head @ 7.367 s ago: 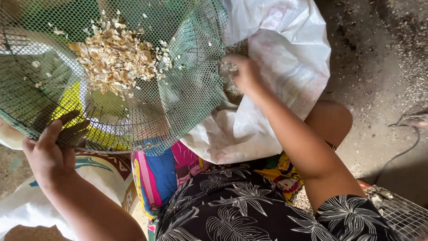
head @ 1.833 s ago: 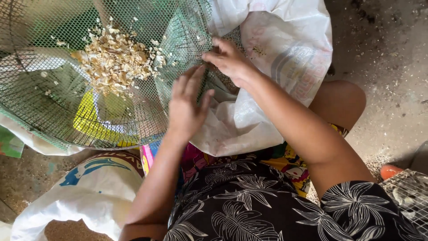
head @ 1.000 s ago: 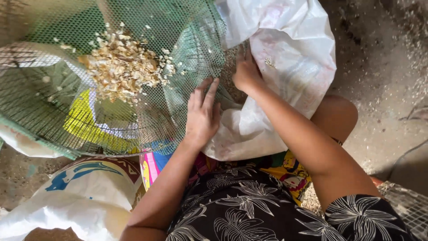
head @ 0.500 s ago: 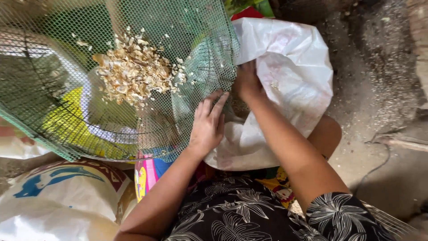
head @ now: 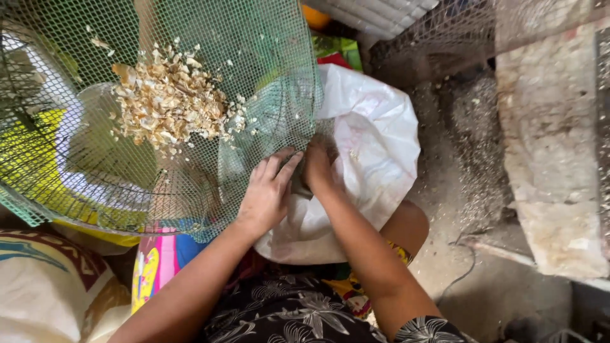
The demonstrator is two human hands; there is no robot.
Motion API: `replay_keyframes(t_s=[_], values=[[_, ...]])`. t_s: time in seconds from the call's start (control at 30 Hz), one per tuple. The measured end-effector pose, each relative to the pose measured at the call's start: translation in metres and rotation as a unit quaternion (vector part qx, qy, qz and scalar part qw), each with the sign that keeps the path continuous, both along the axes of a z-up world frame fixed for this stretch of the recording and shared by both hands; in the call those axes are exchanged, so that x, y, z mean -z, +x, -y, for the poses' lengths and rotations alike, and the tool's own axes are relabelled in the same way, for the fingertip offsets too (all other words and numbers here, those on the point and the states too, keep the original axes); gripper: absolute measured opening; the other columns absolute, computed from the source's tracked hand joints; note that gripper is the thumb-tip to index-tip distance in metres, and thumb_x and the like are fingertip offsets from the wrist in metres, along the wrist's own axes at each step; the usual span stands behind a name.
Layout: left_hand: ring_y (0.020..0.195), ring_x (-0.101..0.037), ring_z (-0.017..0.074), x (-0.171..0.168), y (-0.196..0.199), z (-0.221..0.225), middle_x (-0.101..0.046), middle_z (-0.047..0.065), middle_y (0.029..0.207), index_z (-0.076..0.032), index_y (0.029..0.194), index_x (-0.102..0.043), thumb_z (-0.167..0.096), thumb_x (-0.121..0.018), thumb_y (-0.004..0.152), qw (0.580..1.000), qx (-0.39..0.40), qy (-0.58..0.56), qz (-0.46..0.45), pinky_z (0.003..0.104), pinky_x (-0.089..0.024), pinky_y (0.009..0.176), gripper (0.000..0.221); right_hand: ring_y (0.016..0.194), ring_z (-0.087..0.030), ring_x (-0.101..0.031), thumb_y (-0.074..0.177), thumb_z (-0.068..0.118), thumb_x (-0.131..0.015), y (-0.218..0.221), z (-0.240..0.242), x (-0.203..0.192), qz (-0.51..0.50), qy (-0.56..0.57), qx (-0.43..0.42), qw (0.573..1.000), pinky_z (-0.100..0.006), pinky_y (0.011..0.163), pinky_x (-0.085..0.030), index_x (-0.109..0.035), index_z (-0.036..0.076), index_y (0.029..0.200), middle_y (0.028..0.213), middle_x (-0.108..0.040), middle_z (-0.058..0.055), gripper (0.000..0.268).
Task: Sifting and sorting dried garlic husks using a mesh screen to remove debris and separate materials.
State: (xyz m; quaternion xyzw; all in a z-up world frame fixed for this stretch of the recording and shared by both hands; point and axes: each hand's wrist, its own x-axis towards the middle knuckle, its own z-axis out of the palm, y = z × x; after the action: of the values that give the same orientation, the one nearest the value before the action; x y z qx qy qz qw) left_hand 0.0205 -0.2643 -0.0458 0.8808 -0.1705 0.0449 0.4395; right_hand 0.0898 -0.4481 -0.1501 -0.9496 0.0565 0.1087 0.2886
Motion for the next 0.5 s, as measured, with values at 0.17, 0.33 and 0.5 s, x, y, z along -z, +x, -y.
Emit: replay_keyframes(t_s=[0.17,0.33,0.5], values=[[0.125,-0.055,0.0283,0.001,0.0,0.0,-0.049,0.005,0.144,-0.017,0.148,-0.053,-0.006,-0.065,0.087,1.0,-0.008,0.004,0.002,0.042,-0.047,0.099,0.063,0.12,-0.027,-0.057,0.095,0.015,-0.073,0.0,0.03,-0.047,-0.02,0.214,0.11,0.97,-0.043,0.103,-0.053,-0.066,0.015,0.134,0.132,-0.057,-0.012,0.04],[0.125,-0.054,0.0261,0.003,0.001,0.006,-0.05,0.004,0.145,-0.018,0.147,-0.055,-0.008,-0.069,0.085,1.0,-0.018,0.018,0.005,0.041,-0.048,0.1,0.064,0.1,-0.02,-0.044,0.099,0.017,-0.07,-0.006,0.047,-0.13,-0.087,0.523,0.195,0.825,-0.033,0.082,-0.051,-0.065,0.014,0.134,0.108,-0.041,-0.005,0.036],[0.122,-0.055,0.0291,0.001,0.003,0.007,-0.049,0.006,0.145,-0.016,0.148,-0.053,-0.006,-0.067,0.087,1.0,-0.021,0.018,0.004,0.043,-0.049,0.097,0.064,0.097,-0.012,-0.067,0.098,0.012,-0.068,-0.012,0.076,-0.181,-0.046,0.561,0.197,0.803,-0.029,0.091,-0.058,-0.065,0.003,0.137,0.102,-0.071,0.0,0.04]])
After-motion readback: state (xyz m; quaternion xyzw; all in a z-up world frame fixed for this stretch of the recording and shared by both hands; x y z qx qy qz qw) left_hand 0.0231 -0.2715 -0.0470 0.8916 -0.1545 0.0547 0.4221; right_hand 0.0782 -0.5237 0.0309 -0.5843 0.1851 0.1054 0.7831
